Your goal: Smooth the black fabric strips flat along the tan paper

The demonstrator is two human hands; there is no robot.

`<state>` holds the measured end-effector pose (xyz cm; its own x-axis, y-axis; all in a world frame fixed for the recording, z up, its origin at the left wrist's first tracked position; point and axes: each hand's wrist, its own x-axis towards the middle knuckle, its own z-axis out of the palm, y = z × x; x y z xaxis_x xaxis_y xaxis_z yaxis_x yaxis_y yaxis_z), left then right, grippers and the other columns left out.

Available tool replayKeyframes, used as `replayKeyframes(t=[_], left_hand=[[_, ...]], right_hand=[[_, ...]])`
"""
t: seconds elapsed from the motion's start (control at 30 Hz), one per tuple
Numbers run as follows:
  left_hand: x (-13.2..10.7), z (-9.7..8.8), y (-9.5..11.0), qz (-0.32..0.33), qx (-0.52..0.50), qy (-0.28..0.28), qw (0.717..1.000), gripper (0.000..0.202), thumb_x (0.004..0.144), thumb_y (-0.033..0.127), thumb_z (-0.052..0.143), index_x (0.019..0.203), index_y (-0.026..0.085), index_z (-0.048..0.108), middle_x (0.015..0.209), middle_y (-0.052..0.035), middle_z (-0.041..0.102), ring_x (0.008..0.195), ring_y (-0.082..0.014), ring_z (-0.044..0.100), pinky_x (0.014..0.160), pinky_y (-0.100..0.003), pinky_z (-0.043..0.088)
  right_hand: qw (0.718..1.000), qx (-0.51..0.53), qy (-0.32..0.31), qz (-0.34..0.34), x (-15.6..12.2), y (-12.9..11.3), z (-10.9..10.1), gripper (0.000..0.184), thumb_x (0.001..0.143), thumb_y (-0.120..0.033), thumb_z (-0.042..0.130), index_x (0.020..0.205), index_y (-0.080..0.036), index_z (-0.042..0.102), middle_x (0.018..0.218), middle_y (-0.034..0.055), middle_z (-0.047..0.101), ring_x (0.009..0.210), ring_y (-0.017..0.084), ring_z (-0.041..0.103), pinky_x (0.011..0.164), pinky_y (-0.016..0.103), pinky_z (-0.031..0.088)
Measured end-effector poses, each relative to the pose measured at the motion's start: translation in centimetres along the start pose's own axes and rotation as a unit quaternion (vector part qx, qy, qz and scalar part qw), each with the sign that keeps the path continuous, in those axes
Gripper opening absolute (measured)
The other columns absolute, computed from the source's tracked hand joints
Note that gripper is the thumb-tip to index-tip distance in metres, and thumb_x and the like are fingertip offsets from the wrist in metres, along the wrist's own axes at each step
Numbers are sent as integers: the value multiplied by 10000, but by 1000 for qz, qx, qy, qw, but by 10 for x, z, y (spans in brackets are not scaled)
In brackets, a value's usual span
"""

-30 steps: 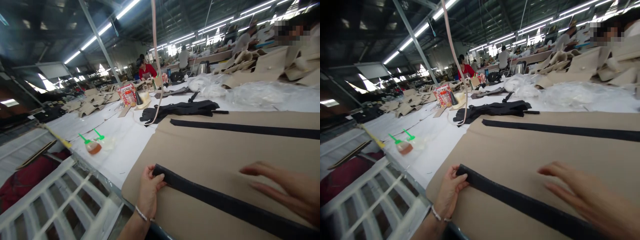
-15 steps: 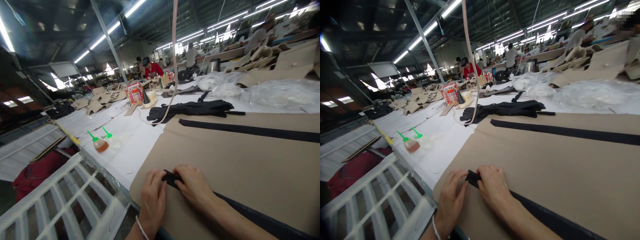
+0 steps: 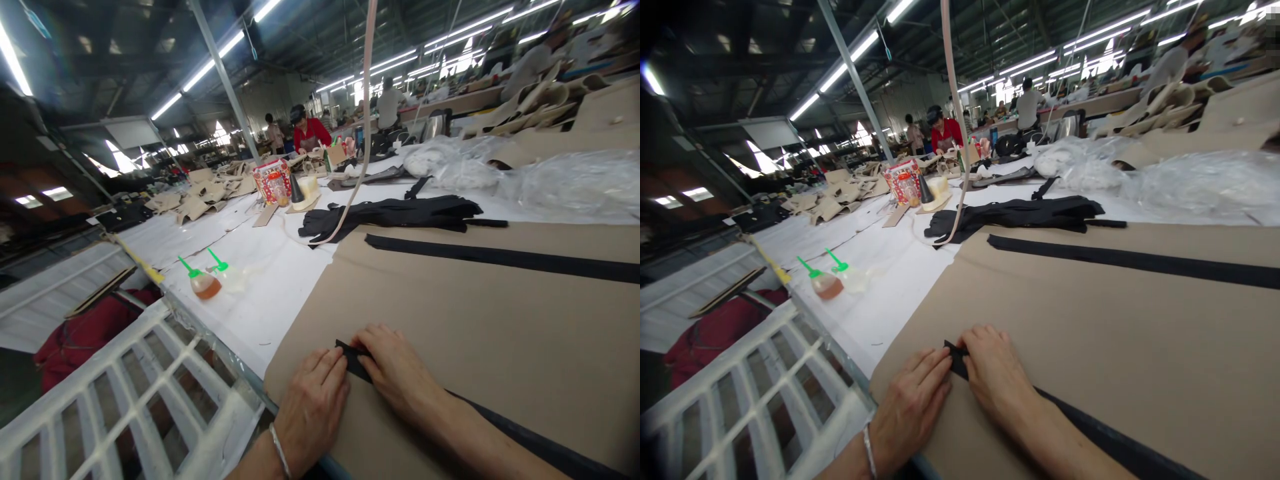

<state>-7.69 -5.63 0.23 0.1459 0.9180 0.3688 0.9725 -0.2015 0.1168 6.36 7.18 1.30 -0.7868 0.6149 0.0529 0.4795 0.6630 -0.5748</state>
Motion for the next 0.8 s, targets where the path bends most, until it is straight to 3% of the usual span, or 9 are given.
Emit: replayKeyframes(t=[0.5, 0.8], left_hand=[[2, -10, -12, 13, 21, -30, 999, 319, 924, 183, 483, 1234, 149, 553, 1297, -91, 608, 1128, -293, 564, 909, -489, 533], [0, -10, -17, 4, 28, -49, 998, 350, 935, 211, 488, 1276, 154, 541, 1337, -97, 578, 1156, -280, 541, 956, -482, 506]], right_hand=[[996, 57, -6, -73, -11, 7, -2, 335, 871, 21, 423, 1042, -151, 654, 984, 79, 571, 959, 211, 523, 886, 336, 437], [992, -25, 25, -117, -15, 11, 5, 232, 905, -12, 510, 1031, -160, 638, 990, 69, 545, 917, 205, 507, 849, 343, 437]])
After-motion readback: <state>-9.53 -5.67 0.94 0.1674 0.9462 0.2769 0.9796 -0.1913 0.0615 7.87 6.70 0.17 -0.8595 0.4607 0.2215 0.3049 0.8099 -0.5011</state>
